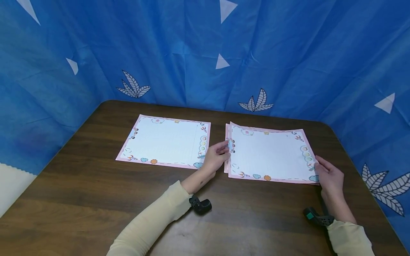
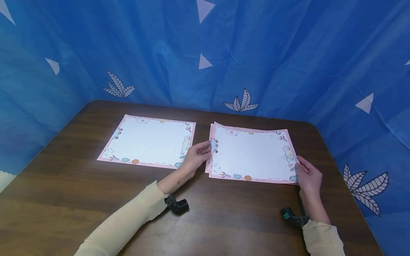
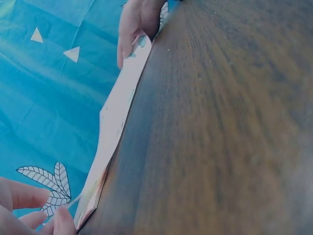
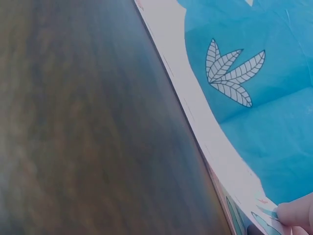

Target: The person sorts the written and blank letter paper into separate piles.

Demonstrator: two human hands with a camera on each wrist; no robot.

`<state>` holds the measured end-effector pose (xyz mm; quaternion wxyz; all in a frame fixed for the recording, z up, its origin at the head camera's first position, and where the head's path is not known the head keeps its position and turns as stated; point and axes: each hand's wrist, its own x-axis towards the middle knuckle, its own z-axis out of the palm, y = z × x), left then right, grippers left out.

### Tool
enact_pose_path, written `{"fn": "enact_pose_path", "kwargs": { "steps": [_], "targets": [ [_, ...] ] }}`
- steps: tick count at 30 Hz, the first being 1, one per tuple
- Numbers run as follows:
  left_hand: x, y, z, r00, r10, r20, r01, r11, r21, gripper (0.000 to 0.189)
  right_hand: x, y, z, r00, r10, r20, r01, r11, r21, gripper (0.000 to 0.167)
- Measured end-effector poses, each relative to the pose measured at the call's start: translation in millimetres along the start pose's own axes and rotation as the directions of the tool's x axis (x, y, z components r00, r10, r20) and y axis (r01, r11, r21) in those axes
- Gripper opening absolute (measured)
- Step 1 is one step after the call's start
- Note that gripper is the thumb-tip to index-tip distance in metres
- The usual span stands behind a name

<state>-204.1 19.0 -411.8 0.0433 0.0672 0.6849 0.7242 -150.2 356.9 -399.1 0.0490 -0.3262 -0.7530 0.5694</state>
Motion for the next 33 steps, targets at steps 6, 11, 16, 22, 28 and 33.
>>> {"fn": "enact_pose_path", "kwargs": {
  "steps": [6, 11, 16, 22, 28, 33],
  "targets": [
    [-0.8, 1.2, 0.7, 0.998, -0.014, 0.060, 0.014, 1.000, -0.004, 0.038, 0.9, 1.2, -0.3, 1.000, 0.007, -0.007, -0.006, 0.997, 0.074, 0.051],
    [-2.4, 1.6, 0.5, 0.992, -0.071, 0.103, 0.074, 0.997, -0.027, 0.049, 0.8, 3.4, 0.5, 1.000, 0.026, -0.007, -0.025, 0.995, 0.093, 0.051],
    [-2.1, -1.5, 0.1, 0.985, -0.121, 0.124, 0.121, 0.993, 0.008, 0.055, -0.1, 4.3, 1.9, 1.000, 0.028, -0.009, -0.026, 0.990, 0.137, 0.051],
    [-3.1, -1.2, -1.0, 0.992, -0.092, 0.089, 0.086, 0.994, 0.070, 0.054, -0.4, 3.1, 1.7, 1.000, 0.011, -0.005, -0.010, 0.988, 0.156, 0.049],
    [-1.0, 1.5, -4.4, 0.996, -0.073, 0.058, 0.069, 0.995, 0.079, 0.052, -4.1, -2.3, -0.3, 1.000, -0.015, 0.004, 0.013, 0.977, 0.212, 0.049],
    [-1.0, 7.2, -9.5, 0.997, -0.076, 0.031, 0.075, 0.996, 0.045, 0.051, -7.9, -5.5, -0.1, 0.998, -0.050, 0.032, 0.042, 0.975, 0.220, 0.051]
  ]
}}
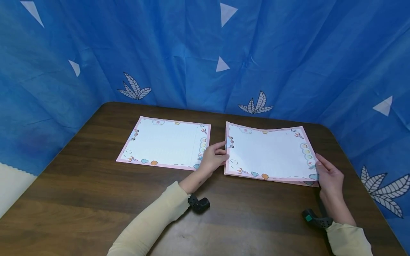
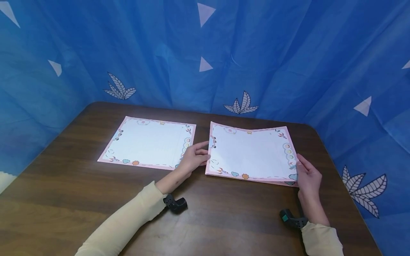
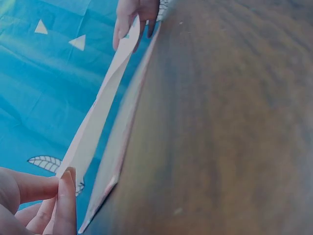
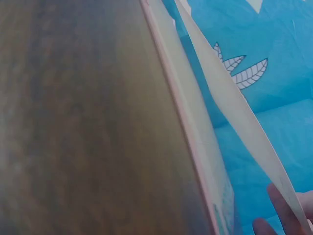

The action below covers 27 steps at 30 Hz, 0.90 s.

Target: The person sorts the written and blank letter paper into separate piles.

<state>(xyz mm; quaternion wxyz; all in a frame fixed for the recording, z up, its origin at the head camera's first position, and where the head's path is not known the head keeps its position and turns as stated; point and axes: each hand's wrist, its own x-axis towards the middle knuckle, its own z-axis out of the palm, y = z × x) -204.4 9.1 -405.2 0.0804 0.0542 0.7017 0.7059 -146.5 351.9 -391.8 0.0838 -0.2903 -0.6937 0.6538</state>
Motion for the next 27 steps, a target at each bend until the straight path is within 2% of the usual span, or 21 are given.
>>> {"fn": "enact_pose_path", "kwargs": {
  "steps": [5, 9, 12, 14, 15, 18, 21, 24, 27],
  "targets": [
    [0.3, 6.4, -6.6, 1.000, 0.005, -0.006, -0.005, 1.000, -0.004, 0.049, -2.8, -3.1, -3.1, 0.995, -0.077, 0.070, 0.077, 0.997, 0.008, 0.058],
    [-5.7, 23.0, -14.2, 1.000, 0.007, -0.004, -0.007, 1.000, 0.028, 0.046, -3.6, -7.6, -5.2, 0.988, -0.099, 0.115, 0.100, 0.995, -0.003, 0.066],
    [-7.0, 25.8, -22.3, 0.999, 0.031, -0.011, -0.030, 0.997, 0.066, 0.046, -6.5, -11.1, -3.9, 0.984, -0.098, 0.147, 0.104, 0.994, -0.034, 0.069],
    [-5.5, 21.9, -29.6, 0.999, 0.046, -0.027, -0.043, 0.995, 0.089, 0.046, -9.5, -13.4, -0.3, 0.978, -0.111, 0.174, 0.123, 0.991, -0.060, 0.068],
    [-3.4, 18.3, -33.7, 0.998, 0.052, -0.037, -0.048, 0.994, 0.101, 0.046, -11.4, -14.9, 2.3, 0.974, -0.124, 0.187, 0.142, 0.986, -0.087, 0.067],
    [-5.0, 21.7, -45.9, 0.996, 0.057, -0.071, -0.047, 0.990, 0.137, 0.046, -16.1, -20.1, 13.3, 0.961, -0.171, 0.218, 0.210, 0.963, -0.170, 0.063],
    [-7.1, 25.7, -59.2, 0.994, 0.048, -0.100, -0.031, 0.986, 0.164, 0.047, -16.1, -22.9, 28.0, 0.957, -0.185, 0.223, 0.237, 0.944, -0.229, 0.062],
    [-9.1, 29.5, -75.2, 0.992, 0.033, -0.125, -0.010, 0.984, 0.178, 0.047, -10.9, -20.7, 43.7, 0.958, -0.175, 0.226, 0.228, 0.945, -0.234, 0.062],
    [-11.7, 33.2, -94.9, 0.987, 0.014, -0.161, 0.018, 0.981, 0.195, 0.046, 0.6, -12.2, 60.0, 0.949, -0.189, 0.250, 0.244, 0.947, -0.207, 0.060]
  ]
}}
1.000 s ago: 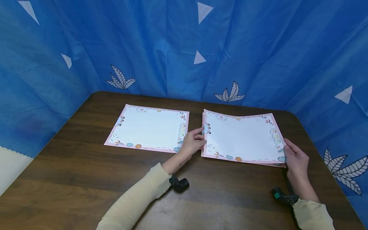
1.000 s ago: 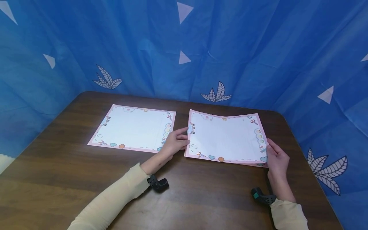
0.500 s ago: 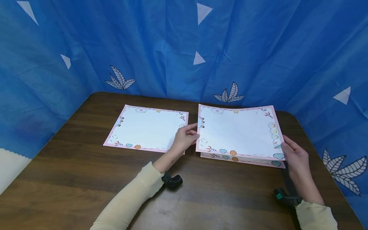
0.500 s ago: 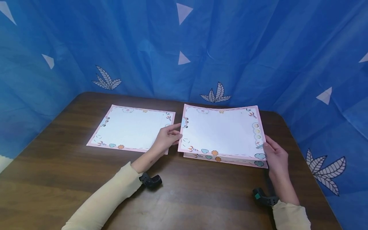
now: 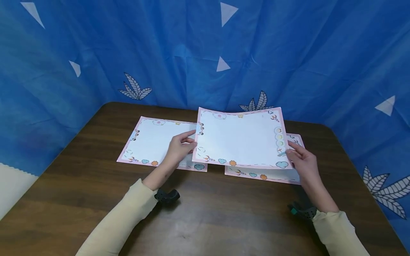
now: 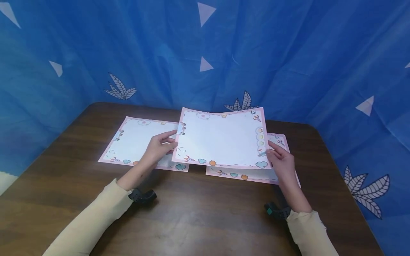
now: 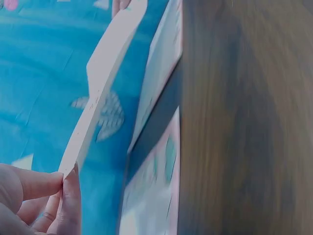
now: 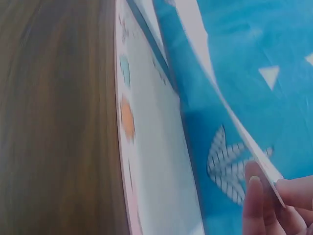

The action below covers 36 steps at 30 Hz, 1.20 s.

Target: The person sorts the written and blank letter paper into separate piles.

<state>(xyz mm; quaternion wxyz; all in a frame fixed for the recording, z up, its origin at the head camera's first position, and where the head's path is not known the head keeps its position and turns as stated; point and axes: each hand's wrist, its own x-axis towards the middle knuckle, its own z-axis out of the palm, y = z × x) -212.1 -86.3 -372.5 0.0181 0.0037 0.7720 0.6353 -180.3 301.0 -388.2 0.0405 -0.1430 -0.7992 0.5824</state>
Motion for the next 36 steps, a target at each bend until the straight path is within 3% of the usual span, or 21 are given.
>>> {"fn": "enact_pose_path", "kwargs": {
  "steps": [5, 9, 17, 25, 29, 36],
  "targets": [
    [-1.3, -1.5, -34.7, 0.997, -0.038, -0.061, 0.042, 0.997, 0.067, 0.046, 19.4, 16.4, 33.1, 0.997, -0.080, -0.012, 0.080, 0.997, -0.008, 0.053],
    [-5.0, -4.6, -59.7, 0.994, -0.047, -0.102, 0.056, 0.995, 0.088, 0.044, 22.1, 17.2, 63.1, 0.992, -0.125, -0.017, 0.126, 0.992, 0.011, 0.046],
    [-13.4, -11.6, -98.9, 0.980, -0.070, -0.187, 0.090, 0.991, 0.102, 0.041, 3.7, -9.6, 109.2, 0.989, -0.140, 0.054, 0.135, 0.988, 0.079, 0.042],
    [-24.8, -15.1, -137.1, 0.948, -0.063, -0.311, 0.113, 0.983, 0.147, 0.042, -23.2, -50.3, 148.5, 0.986, -0.098, 0.136, 0.079, 0.986, 0.145, 0.039],
    [-24.7, -21.6, -153.8, 0.935, -0.072, -0.346, 0.123, 0.984, 0.129, 0.043, -28.3, -56.4, 164.5, 0.981, -0.098, 0.168, 0.071, 0.984, 0.163, 0.039],
    [-17.0, -47.3, -180.7, 0.918, -0.096, -0.384, 0.136, 0.988, 0.079, 0.041, -34.5, -55.7, 187.2, 0.972, -0.115, 0.204, 0.074, 0.977, 0.199, 0.036]
  ]
}}
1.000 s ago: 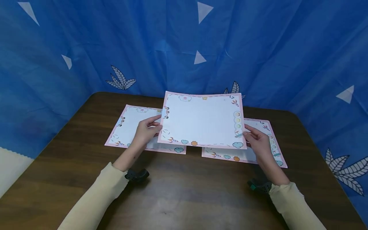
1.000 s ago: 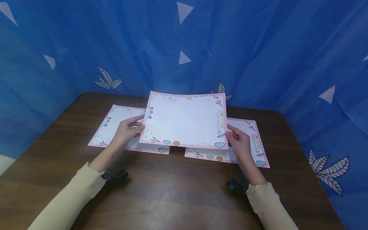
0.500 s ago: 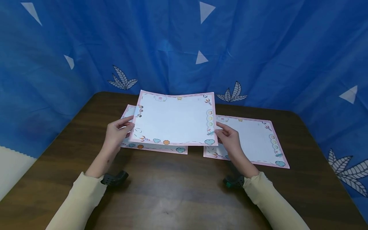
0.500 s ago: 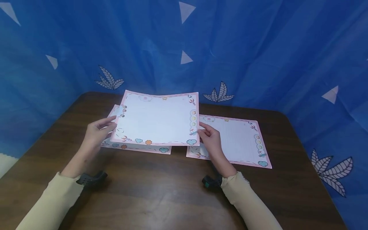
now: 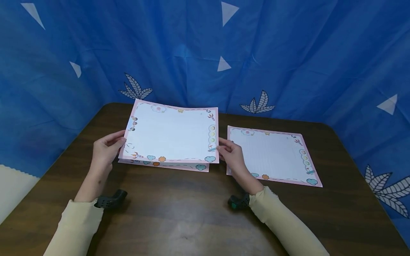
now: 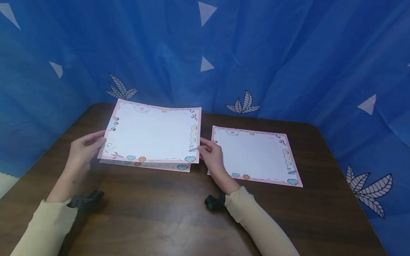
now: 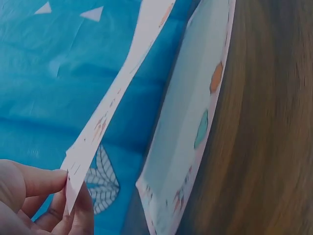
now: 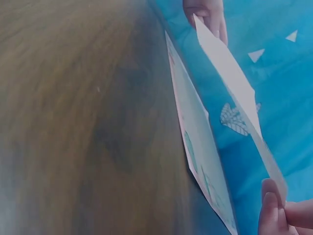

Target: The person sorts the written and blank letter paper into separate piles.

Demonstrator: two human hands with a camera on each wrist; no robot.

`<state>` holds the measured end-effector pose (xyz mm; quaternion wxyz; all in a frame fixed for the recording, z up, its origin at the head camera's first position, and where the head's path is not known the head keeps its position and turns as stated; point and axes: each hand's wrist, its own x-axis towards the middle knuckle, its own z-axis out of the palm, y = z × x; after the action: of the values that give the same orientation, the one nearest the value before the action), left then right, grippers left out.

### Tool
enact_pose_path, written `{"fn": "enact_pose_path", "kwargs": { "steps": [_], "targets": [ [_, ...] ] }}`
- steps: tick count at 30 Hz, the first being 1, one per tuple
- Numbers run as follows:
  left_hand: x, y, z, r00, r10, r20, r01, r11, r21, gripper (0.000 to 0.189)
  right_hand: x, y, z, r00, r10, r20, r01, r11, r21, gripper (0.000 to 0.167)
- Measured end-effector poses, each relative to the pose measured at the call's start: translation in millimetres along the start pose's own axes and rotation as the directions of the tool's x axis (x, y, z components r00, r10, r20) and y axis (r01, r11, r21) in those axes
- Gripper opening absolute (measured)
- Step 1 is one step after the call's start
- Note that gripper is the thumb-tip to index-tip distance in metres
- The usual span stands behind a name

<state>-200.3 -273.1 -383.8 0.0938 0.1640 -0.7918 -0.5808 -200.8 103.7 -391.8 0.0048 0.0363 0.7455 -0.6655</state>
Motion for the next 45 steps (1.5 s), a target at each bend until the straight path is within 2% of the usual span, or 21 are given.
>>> {"fn": "enact_pose_path", "kwargs": {
  "steps": [3, 9, 17, 26, 33, 38, 45],
  "targets": [
    [-0.8, -2.0, -1.5, 1.000, 0.014, -0.023, -0.013, 0.999, 0.035, 0.040, -0.6, 2.5, 7.7, 1.000, -0.003, 0.006, 0.003, 1.000, -0.014, 0.036],
    [-8.5, 1.2, 1.9, 1.000, 0.019, -0.023, -0.016, 0.990, 0.138, 0.036, 0.9, 9.1, 16.2, 1.000, 0.009, 0.017, -0.008, 0.998, -0.066, 0.036],
    [-5.9, -4.1, 3.0, 1.000, 0.021, 0.000, -0.020, 0.989, 0.148, 0.037, 1.2, 12.1, 16.9, 0.999, -0.001, 0.050, 0.007, 0.994, -0.111, 0.038],
    [-1.0, -10.8, 3.8, 0.997, 0.060, 0.053, -0.070, 0.974, 0.214, 0.035, 1.8, 13.4, 16.0, 0.994, 0.020, 0.103, 0.006, 0.969, -0.247, 0.043],
    [0.3, -14.4, 1.3, 0.993, 0.042, 0.112, -0.072, 0.957, 0.281, 0.042, 3.6, 12.9, 16.0, 0.992, 0.001, 0.128, 0.035, 0.958, -0.285, 0.043],
    [1.6, -15.4, 0.9, 0.993, 0.006, 0.116, -0.041, 0.954, 0.298, 0.043, 6.1, 11.3, 15.9, 0.988, 0.029, 0.152, 0.015, 0.959, -0.282, 0.041],
    [4.2, -15.4, 3.2, 0.992, -0.004, 0.127, -0.036, 0.950, 0.310, 0.043, 9.1, 10.9, 14.5, 0.983, 0.034, 0.181, 0.025, 0.948, -0.316, 0.039]
  ]
}}
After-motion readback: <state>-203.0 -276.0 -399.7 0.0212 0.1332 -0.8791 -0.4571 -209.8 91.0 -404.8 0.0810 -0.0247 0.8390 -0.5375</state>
